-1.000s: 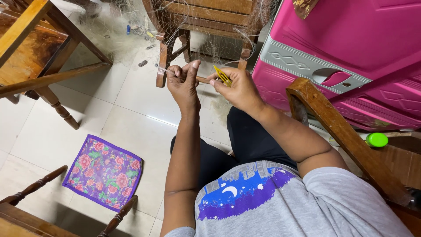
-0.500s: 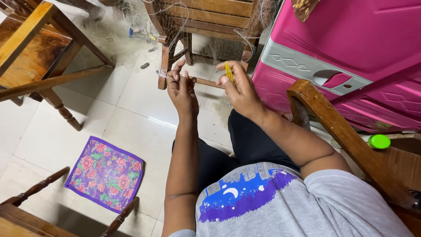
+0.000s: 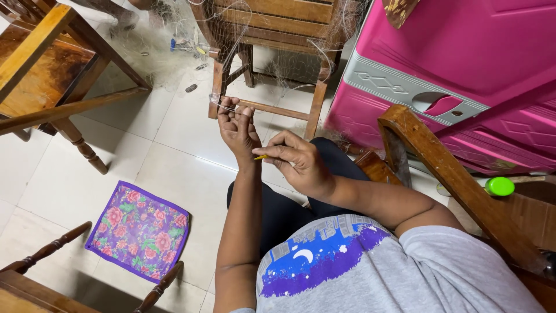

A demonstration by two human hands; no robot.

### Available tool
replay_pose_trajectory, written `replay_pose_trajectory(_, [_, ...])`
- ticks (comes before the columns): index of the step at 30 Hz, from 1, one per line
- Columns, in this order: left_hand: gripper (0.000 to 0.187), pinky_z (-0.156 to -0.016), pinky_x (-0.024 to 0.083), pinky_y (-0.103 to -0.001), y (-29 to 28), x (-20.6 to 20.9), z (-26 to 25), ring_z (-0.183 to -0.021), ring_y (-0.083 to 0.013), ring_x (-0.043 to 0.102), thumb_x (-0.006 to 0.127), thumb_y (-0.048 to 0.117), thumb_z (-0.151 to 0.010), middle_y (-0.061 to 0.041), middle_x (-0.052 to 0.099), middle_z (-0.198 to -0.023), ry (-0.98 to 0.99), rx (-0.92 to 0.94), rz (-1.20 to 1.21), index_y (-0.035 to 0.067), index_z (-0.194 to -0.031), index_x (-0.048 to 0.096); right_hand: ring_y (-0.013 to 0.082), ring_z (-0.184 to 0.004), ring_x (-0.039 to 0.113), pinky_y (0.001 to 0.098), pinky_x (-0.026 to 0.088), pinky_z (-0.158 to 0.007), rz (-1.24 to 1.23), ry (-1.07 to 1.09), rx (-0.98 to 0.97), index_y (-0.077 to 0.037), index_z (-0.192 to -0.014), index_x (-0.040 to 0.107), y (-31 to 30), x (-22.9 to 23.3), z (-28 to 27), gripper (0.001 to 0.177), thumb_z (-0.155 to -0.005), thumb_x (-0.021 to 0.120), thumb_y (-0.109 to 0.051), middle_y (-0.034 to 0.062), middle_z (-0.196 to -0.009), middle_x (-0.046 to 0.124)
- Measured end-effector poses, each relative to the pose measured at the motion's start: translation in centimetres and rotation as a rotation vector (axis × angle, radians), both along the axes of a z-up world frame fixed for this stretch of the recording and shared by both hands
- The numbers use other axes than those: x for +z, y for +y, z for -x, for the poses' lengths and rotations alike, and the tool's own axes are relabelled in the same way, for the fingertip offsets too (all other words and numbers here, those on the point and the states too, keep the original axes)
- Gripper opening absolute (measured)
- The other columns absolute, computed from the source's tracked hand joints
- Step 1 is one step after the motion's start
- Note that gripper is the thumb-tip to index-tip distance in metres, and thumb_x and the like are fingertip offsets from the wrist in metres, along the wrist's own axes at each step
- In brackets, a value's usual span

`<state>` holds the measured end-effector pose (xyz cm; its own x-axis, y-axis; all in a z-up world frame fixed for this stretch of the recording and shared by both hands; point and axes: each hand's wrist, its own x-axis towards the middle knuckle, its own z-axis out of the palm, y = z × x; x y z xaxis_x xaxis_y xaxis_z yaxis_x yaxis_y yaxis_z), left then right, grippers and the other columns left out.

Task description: Repairing a fine-mesh fishing net using a netting needle and scissors

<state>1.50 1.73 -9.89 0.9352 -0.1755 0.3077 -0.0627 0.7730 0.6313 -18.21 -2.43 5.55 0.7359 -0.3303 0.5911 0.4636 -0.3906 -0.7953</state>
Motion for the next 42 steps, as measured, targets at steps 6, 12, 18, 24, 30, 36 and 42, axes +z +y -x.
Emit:
replay_pose_trajectory(6, [0.056,-0.125,0.068,-0.047,1.5,4.2,1.9,-0.121,-0.0207,0.082,0.077,-0.006,-0.113,-0.027,0.065,-0.164,-0.026,-0.083,-0.021,-0.001,-0.165,0.057,0.0248,-0.094,0.085,0.0359,0.067,-0.086,-0.066,0.022,0.004,-0.006,-0.124,0.093,0.7,0.8,-1.0,0.016,-0.108,0.089,-0.003,0.0101,-0.100,0.079])
replay_pose_trajectory(12, [0.055,-0.127,0.062,-0.072,2.8,2.5,2.0,-0.108,-0.0266,0.080,0.074,-0.002,-0.117,-0.029,0.063,-0.161,0.001,-0.185,0.100,0.023,-0.154,0.042,0.0205,-0.099,0.084,0.0349,0.068,-0.085,-0.224,0.077,0.080,0.001,-0.126,0.090,0.8,0.9,-1.3,0.016,-0.110,0.088,-0.002,0.0125,-0.097,0.079])
replay_pose_trajectory(18, [0.144,-0.133,0.057,-0.062,5.1,3.1,2.9,-0.139,-0.0279,0.056,0.096,0.085,-0.074,-0.025,0.025,-0.186,-0.408,-0.347,-0.106,0.001,-0.179,0.044,0.0161,-0.095,0.083,0.0367,0.069,-0.082,-0.248,0.090,0.078,-0.002,-0.118,0.089,0.8,0.4,-2.7,0.015,-0.105,0.094,-0.006,0.0088,-0.094,0.083])
replay_pose_trajectory(24, [0.102,-0.117,0.065,-0.045,6.9,5.9,4.4,-0.137,-0.0259,0.059,0.087,0.086,-0.093,-0.019,0.029,-0.176,-0.448,-0.257,-0.208,0.006,-0.155,0.071,0.0143,-0.082,0.081,0.0367,0.068,-0.089,-0.272,0.223,0.061,-0.015,-0.118,0.068,1.5,-0.6,-3.6,0.034,-0.099,0.095,-0.007,0.0040,-0.093,0.088])
replay_pose_trajectory(30, [0.047,-0.123,0.066,-0.053,7.3,6.5,4.9,-0.137,-0.0217,0.056,0.068,0.052,-0.117,-0.012,0.042,-0.172,-0.272,-0.210,-0.103,0.009,-0.124,0.087,0.0149,-0.089,0.084,0.0381,0.068,-0.087,-0.254,0.230,0.061,-0.016,-0.113,0.061,2.5,-2.4,-4.1,0.036,-0.101,0.095,-0.013,0.0055,-0.101,0.092])
replay_pose_trajectory(36, [0.053,-0.126,0.063,-0.064,8.4,8.2,4.7,-0.143,-0.0246,0.059,0.053,0.049,-0.126,-0.011,0.043,-0.178,-0.194,-0.296,-0.009,0.013,-0.092,0.071,0.0382,-0.105,0.091,0.0386,0.073,-0.086,-0.091,0.099,0.053,-0.013,-0.111,0.070,2.6,-1.5,-2.7,0.019,-0.110,0.088,-0.012,0.0162,-0.113,0.091])
replay_pose_trajectory(42, [0.060,-0.134,0.060,-0.064,10.3,7.0,0.8,-0.154,-0.0207,0.066,0.045,0.049,-0.130,-0.007,0.051,-0.184,-0.098,-0.485,0.145,0.025,-0.077,0.061,0.0470,-0.129,0.083,0.0573,0.069,-0.103,0.249,0.023,-0.061,-0.008,-0.110,0.077,-3.3,-8.5,3.0,0.005,-0.112,0.081,-0.009,0.0185,-0.137,0.086])
